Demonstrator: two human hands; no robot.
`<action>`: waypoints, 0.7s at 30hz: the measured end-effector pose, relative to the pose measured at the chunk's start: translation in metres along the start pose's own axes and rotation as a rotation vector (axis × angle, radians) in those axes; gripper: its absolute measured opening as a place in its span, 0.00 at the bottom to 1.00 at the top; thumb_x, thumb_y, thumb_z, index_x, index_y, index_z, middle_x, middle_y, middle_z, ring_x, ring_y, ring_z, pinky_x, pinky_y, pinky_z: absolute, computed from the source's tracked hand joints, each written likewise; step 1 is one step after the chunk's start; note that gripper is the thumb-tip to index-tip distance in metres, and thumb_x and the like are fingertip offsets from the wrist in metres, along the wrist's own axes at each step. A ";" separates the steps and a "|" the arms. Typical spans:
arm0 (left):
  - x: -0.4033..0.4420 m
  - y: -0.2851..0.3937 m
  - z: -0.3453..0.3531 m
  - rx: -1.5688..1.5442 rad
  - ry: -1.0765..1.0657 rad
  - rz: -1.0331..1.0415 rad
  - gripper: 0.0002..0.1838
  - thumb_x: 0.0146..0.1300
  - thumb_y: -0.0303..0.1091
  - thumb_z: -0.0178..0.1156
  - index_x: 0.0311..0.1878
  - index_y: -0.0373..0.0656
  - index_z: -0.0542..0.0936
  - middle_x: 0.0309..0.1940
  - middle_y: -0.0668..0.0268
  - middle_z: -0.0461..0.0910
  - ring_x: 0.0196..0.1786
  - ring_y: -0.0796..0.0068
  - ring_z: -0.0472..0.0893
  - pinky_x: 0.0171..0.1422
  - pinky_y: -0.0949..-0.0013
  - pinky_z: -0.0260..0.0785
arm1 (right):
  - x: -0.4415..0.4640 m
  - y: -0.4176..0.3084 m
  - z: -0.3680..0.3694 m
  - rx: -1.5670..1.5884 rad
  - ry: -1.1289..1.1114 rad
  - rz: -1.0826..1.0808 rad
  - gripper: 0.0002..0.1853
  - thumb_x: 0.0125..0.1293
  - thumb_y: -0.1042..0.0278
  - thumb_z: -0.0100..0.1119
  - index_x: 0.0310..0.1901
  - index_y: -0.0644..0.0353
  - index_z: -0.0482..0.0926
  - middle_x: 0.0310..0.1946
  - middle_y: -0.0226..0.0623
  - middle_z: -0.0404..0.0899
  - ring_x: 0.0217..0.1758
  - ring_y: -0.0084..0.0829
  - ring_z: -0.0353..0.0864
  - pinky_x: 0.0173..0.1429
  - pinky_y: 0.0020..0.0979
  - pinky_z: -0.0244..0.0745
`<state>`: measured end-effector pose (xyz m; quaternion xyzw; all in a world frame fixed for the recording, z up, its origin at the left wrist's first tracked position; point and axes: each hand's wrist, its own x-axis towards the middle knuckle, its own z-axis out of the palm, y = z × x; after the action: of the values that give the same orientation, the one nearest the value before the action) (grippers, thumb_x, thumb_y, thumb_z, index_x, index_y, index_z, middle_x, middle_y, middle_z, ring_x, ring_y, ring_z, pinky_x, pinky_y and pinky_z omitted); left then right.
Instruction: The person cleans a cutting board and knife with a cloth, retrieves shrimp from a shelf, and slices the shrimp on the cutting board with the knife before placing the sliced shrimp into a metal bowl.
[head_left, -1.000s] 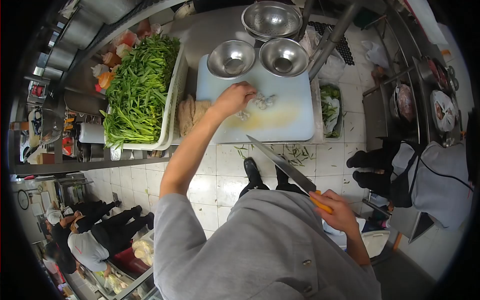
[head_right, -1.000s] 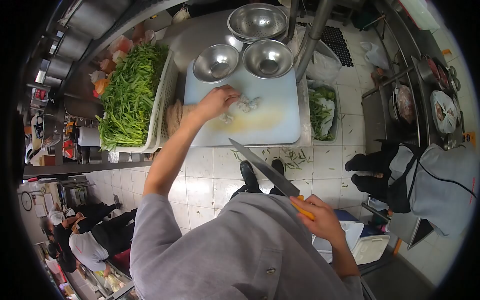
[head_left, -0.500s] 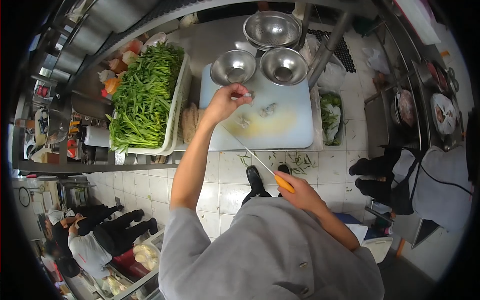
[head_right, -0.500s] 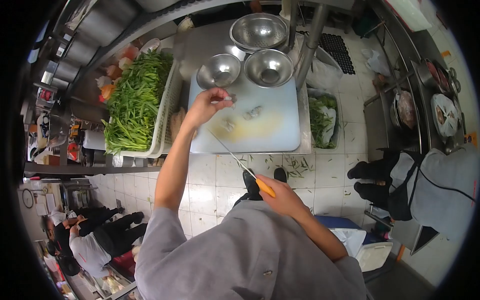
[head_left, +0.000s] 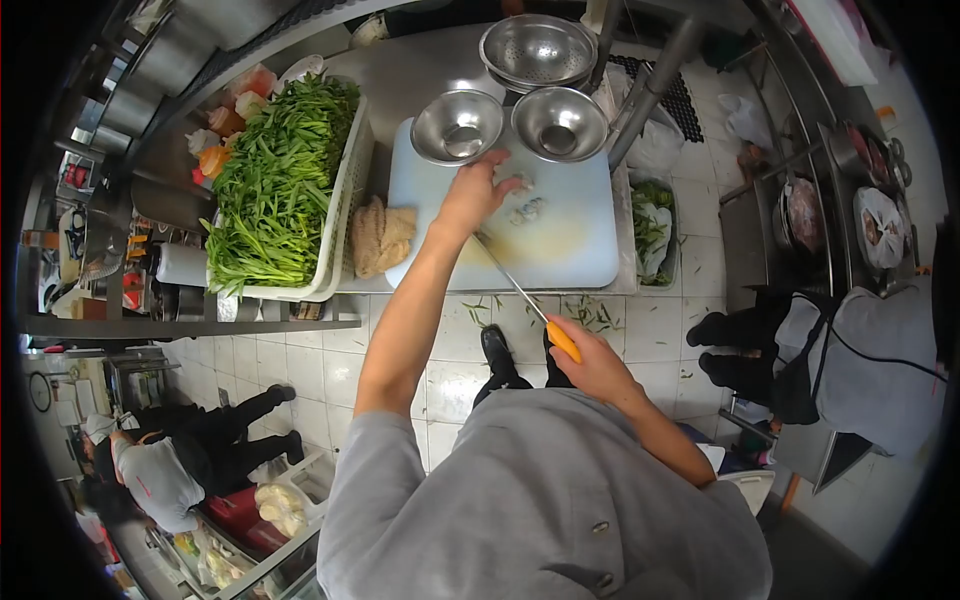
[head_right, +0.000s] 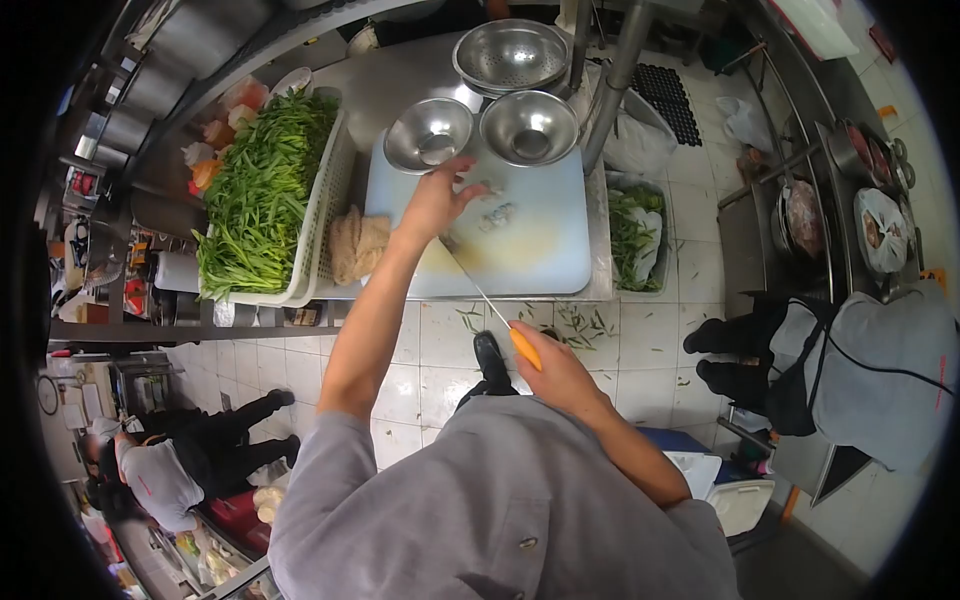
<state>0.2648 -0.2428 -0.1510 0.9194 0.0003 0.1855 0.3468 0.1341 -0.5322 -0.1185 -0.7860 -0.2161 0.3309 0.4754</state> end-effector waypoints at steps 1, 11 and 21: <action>-0.003 0.005 -0.001 0.019 -0.105 -0.057 0.15 0.63 0.33 0.67 0.50 0.38 0.82 0.43 0.57 0.86 0.39 0.60 0.85 0.48 0.61 0.77 | -0.001 0.000 0.000 0.006 0.000 0.003 0.26 0.69 0.67 0.58 0.68 0.58 0.68 0.56 0.55 0.80 0.57 0.53 0.80 0.60 0.41 0.74; -0.013 0.008 0.009 0.140 -0.495 -0.251 0.16 0.58 0.37 0.68 0.46 0.38 0.84 0.38 0.54 0.86 0.40 0.56 0.85 0.49 0.61 0.76 | -0.004 0.012 0.006 -0.016 0.033 -0.076 0.28 0.69 0.69 0.59 0.69 0.58 0.67 0.55 0.55 0.79 0.56 0.55 0.79 0.59 0.43 0.75; -0.006 0.004 -0.017 -0.409 -0.533 -0.506 0.17 0.62 0.30 0.64 0.53 0.36 0.82 0.40 0.64 0.84 0.39 0.77 0.82 0.46 0.72 0.75 | -0.006 0.012 0.004 -0.024 0.048 -0.086 0.27 0.69 0.68 0.60 0.68 0.58 0.67 0.51 0.55 0.81 0.53 0.55 0.80 0.57 0.44 0.76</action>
<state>0.2530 -0.2360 -0.1385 0.8183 0.0995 -0.1536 0.5448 0.1273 -0.5390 -0.1287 -0.7892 -0.2422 0.2887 0.4848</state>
